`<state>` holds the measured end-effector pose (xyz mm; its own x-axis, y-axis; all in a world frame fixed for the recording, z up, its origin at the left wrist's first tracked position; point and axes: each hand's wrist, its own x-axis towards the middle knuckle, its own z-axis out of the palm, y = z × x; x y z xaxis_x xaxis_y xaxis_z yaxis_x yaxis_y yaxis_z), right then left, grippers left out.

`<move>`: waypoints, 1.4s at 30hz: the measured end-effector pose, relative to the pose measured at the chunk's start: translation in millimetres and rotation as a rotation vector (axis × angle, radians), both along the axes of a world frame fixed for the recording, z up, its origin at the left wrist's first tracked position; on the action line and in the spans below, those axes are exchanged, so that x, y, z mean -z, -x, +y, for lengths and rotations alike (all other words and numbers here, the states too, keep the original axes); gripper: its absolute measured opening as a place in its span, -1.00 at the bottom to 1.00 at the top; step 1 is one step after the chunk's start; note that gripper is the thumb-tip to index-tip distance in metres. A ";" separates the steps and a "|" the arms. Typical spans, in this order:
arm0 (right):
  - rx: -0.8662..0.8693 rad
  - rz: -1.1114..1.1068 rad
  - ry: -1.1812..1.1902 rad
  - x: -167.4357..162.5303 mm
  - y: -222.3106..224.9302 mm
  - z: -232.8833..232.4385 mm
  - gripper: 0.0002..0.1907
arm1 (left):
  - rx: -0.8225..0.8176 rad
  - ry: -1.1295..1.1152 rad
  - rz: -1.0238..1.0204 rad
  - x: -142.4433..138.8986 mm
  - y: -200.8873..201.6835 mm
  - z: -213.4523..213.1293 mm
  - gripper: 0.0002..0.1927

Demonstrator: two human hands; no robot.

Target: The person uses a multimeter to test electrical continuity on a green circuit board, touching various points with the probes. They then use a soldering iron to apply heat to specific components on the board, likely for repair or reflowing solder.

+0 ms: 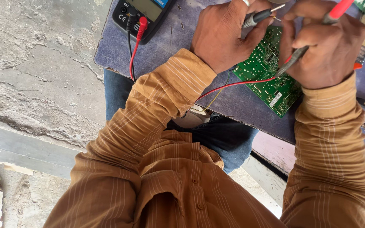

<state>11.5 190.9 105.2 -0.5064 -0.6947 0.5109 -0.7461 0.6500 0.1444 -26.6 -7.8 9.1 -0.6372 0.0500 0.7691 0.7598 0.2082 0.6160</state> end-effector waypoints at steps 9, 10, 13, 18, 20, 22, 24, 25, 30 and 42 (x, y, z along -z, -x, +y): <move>0.052 0.130 -0.049 0.9 -6.1 -10.1 -0.45 | -0.008 0.047 -0.008 0.8 -1.5 0.5 -0.62; 0.043 -0.069 0.106 3.0 -6.9 -10.1 -0.48 | -0.005 0.024 0.006 -0.8 -1.8 1.8 -0.60; -0.001 -0.475 0.461 12.1 -7.6 -8.8 -0.55 | -0.007 0.006 0.000 -6.1 -2.9 5.6 -0.53; 0.034 -0.811 0.975 25.9 -9.6 -0.1 -0.62 | -0.026 0.038 -0.006 -11.6 -0.1 10.9 -0.46; 0.092 -1.036 1.246 25.2 -9.1 6.7 -0.64 | -0.008 0.029 0.031 -11.5 2.4 14.3 -0.44; 0.126 -1.181 1.378 21.2 -7.6 13.8 -0.64 | 0.004 0.021 0.035 -11.1 5.3 18.5 -0.42; 0.118 -1.107 1.238 16.2 -5.2 19.1 -0.60 | 0.005 0.016 0.004 -10.7 9.0 20.5 -0.41; 0.113 -0.992 1.110 14.0 -3.8 20.5 -0.58 | 0.001 0.017 0.020 -11.0 9.7 20.7 -0.39; 0.148 -0.104 0.125 2.5 4.1 22.7 -0.56 | 0.009 0.014 0.005 -12.9 13.4 18.7 -0.43; 0.019 -0.068 0.048 -5.1 17.7 18.3 -0.49 | -0.001 0.035 0.000 -14.4 14.7 14.7 -0.55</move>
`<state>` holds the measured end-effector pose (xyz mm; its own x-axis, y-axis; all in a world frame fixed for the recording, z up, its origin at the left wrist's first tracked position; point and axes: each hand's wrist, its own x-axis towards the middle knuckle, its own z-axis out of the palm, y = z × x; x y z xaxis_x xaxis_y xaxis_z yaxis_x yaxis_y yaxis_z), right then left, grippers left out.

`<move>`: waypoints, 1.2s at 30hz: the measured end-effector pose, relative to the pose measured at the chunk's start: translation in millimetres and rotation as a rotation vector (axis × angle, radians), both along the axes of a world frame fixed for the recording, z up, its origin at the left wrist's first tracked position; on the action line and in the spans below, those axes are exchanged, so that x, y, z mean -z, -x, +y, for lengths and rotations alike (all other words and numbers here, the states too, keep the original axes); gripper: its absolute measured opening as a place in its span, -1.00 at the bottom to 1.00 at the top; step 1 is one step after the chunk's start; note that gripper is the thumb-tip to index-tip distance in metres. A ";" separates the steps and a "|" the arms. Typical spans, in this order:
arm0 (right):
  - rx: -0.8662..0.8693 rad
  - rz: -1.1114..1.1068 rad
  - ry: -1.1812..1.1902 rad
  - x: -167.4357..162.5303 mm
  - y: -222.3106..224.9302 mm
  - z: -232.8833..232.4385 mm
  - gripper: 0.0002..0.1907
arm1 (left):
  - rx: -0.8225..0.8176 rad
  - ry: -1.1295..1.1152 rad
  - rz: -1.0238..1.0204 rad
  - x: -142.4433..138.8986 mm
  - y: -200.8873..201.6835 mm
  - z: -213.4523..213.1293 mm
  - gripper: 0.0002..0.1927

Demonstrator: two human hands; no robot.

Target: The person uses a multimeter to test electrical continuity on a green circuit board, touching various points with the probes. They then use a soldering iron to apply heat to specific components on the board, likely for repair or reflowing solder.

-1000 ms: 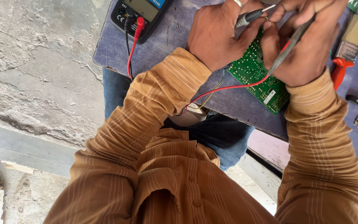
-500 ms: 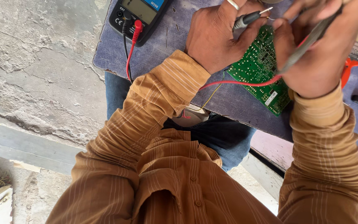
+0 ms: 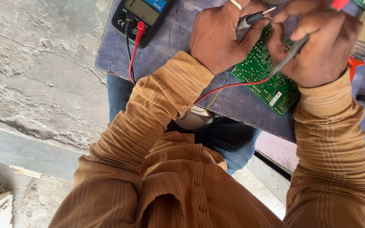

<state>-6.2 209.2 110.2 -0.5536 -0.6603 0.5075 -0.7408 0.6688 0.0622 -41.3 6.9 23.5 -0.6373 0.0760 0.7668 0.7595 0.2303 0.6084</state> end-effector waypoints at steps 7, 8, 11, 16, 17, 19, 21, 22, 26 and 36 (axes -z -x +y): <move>0.034 -0.508 0.546 23.7 -3.7 -6.5 -0.61 | -0.028 0.019 0.036 0.1 2.1 1.3 -0.27; -0.010 -0.553 0.624 26.8 -3.6 -7.2 -0.62 | -0.047 0.033 0.056 0.0 2.6 1.1 -0.24; -0.055 -0.761 0.856 32.2 -2.7 -8.7 -0.64 | -0.024 0.096 0.079 -0.3 2.8 -3.2 -0.19; 0.224 -1.061 1.087 28.4 -3.8 -8.2 -0.77 | 0.043 0.140 0.086 -0.8 6.7 -9.8 -0.17; 0.240 -1.068 1.092 26.6 -4.0 -8.1 -0.77 | 0.050 0.132 0.090 -0.4 8.1 -10.1 -0.19; 0.245 -1.064 1.108 22.1 -5.1 -7.5 -0.78 | 0.036 0.114 0.082 -0.3 10.3 -10.5 -0.29; 0.208 -1.015 1.095 16.4 -7.8 -5.5 -0.79 | -0.006 0.093 0.055 -0.2 11.8 -9.8 -0.45; 0.182 -0.976 1.072 13.4 -9.8 -3.9 -0.80 | -0.029 0.060 0.023 0.7 11.5 -9.7 -0.51; 0.067 -0.815 0.971 8.0 -16.4 0.6 -0.79 | -0.111 -0.077 -0.102 -2.6 11.1 0.2 -0.60; -0.082 -0.631 0.840 26.8 -2.3 5.4 -0.44 | -0.102 -0.189 -0.258 -9.5 8.8 10.1 -0.67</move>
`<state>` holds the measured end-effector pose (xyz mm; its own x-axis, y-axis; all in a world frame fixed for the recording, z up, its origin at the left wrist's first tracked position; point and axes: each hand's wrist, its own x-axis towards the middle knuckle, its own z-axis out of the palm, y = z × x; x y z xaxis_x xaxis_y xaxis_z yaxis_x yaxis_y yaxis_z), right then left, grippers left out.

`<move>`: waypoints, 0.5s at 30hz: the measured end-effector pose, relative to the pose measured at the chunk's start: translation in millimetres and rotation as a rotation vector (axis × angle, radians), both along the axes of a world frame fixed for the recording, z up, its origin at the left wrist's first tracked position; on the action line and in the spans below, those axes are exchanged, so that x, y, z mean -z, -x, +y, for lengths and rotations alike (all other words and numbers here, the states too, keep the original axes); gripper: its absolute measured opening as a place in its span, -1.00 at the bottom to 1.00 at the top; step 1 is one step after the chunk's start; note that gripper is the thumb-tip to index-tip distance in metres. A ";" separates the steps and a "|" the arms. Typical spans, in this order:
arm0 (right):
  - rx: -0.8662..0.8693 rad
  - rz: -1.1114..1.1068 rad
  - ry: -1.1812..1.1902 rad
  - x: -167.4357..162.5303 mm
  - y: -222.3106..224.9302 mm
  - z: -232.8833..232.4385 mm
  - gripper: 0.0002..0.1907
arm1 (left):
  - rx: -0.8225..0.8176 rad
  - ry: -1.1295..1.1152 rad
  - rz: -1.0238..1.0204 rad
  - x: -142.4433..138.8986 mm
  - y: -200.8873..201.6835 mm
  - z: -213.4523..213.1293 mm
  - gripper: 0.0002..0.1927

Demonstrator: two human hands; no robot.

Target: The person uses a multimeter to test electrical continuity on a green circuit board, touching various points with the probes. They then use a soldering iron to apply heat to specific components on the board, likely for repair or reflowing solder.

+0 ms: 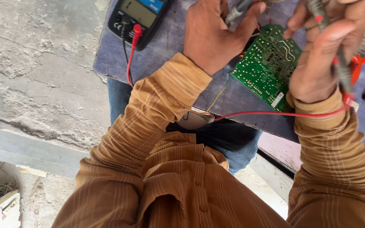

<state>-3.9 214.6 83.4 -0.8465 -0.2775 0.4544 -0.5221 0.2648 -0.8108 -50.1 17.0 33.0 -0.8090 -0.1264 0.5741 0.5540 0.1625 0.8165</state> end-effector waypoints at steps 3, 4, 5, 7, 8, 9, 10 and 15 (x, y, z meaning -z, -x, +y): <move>0.087 0.016 -0.053 0.0 -0.7 6.2 -0.56 | 0.002 0.016 -0.032 -1.3 -0.8 -1.1 -0.68; 0.110 0.015 -0.069 0.1 -1.9 7.7 -0.59 | 0.083 -0.088 -0.044 -2.1 -2.3 -1.3 -0.75; 0.125 0.010 -0.080 0.3 -3.5 8.6 -0.60 | 0.168 -0.193 -0.053 -3.4 -3.8 -0.8 -0.81; 0.155 0.001 -0.101 1.5 -6.7 9.2 -0.62 | 0.224 -0.268 -0.070 -6.7 -6.6 -2.0 -0.85; 0.169 -0.006 -0.113 2.4 -8.1 9.0 -0.62 | 0.195 -0.238 -0.080 -8.9 -7.8 -2.7 -0.84; 0.169 -0.007 -0.104 3.3 -9.3 8.7 -0.63 | 0.166 -0.208 -0.090 -10.8 -8.6 -4.9 -0.82; 0.168 -0.007 -0.095 4.1 -10.2 8.5 -0.64 | 0.136 -0.178 -0.099 -13.0 -9.3 -6.5 -0.81; 0.125 0.073 -0.055 6.0 -12.9 10.7 -0.75 | 0.168 -0.121 -0.138 -18.7 -18.1 -12.3 -0.82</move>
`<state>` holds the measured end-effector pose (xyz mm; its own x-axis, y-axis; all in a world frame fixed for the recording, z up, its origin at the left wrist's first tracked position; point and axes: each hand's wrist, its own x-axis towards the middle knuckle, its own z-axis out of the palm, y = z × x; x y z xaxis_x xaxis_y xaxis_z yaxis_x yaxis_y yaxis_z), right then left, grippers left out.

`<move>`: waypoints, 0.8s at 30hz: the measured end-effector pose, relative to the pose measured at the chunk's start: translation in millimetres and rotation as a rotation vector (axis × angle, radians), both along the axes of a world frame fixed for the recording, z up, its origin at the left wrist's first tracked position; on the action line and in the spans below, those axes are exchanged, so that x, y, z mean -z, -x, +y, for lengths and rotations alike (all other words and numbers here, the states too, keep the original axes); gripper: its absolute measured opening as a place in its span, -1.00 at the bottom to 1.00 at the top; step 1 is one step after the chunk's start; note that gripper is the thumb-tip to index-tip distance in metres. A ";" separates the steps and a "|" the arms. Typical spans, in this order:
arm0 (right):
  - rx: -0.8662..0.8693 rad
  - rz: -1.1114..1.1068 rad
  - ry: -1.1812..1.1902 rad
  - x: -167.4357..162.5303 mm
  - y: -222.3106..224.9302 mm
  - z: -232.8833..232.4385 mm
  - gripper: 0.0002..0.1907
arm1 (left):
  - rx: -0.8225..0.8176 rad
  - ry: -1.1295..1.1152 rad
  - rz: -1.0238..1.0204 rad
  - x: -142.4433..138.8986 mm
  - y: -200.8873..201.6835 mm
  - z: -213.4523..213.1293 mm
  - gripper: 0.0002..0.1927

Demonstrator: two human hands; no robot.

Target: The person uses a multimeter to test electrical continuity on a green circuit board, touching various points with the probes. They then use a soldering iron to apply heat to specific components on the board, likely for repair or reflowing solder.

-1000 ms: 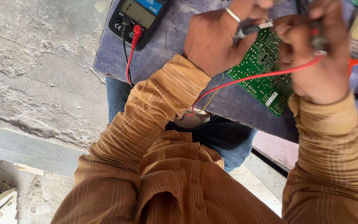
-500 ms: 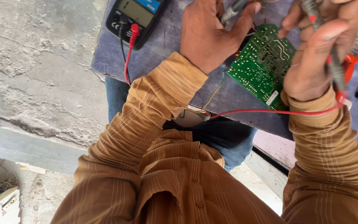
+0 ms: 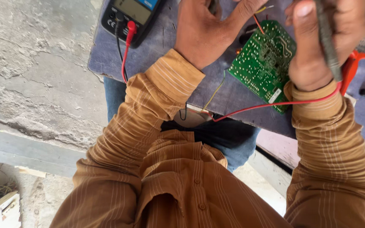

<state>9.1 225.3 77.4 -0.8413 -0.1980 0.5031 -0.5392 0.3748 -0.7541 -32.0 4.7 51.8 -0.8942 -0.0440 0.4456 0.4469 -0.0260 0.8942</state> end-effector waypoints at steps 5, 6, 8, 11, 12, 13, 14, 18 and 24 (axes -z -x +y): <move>0.010 0.006 0.033 2.4 2.7 2.1 -0.87 | 0.165 0.057 0.122 4.0 -6.4 -5.1 -0.78; 0.000 0.019 0.014 2.0 3.6 3.1 -0.89 | 0.191 0.095 0.164 5.5 -7.5 -6.1 -0.78; -0.003 0.043 -0.045 0.0 4.9 5.9 -0.86 | 0.224 0.181 0.228 8.1 -8.5 -8.1 -0.81; 0.025 0.077 -0.104 -2.7 5.5 8.8 -0.82 | 0.171 0.235 0.336 10.2 -8.8 -7.5 -0.85; 0.024 0.083 -0.107 -2.9 5.4 8.9 -0.82 | 0.149 0.245 0.346 10.7 -9.4 -6.6 -0.82; 0.022 0.088 -0.110 -2.8 5.3 8.7 -0.81 | 0.127 0.255 0.355 10.7 -9.8 -5.6 -0.79; 0.010 0.093 -0.106 -2.6 5.0 8.2 -0.81 | 0.112 0.276 0.333 10.7 -9.9 -4.6 -0.79; 0.024 0.082 -0.105 -2.0 3.0 6.2 -0.80 | 0.069 0.299 0.308 9.7 -11.6 -4.7 -0.80; 0.057 0.057 -0.103 -2.7 0.6 5.6 -0.81 | 0.010 0.292 0.353 7.6 -15.1 -6.2 -0.84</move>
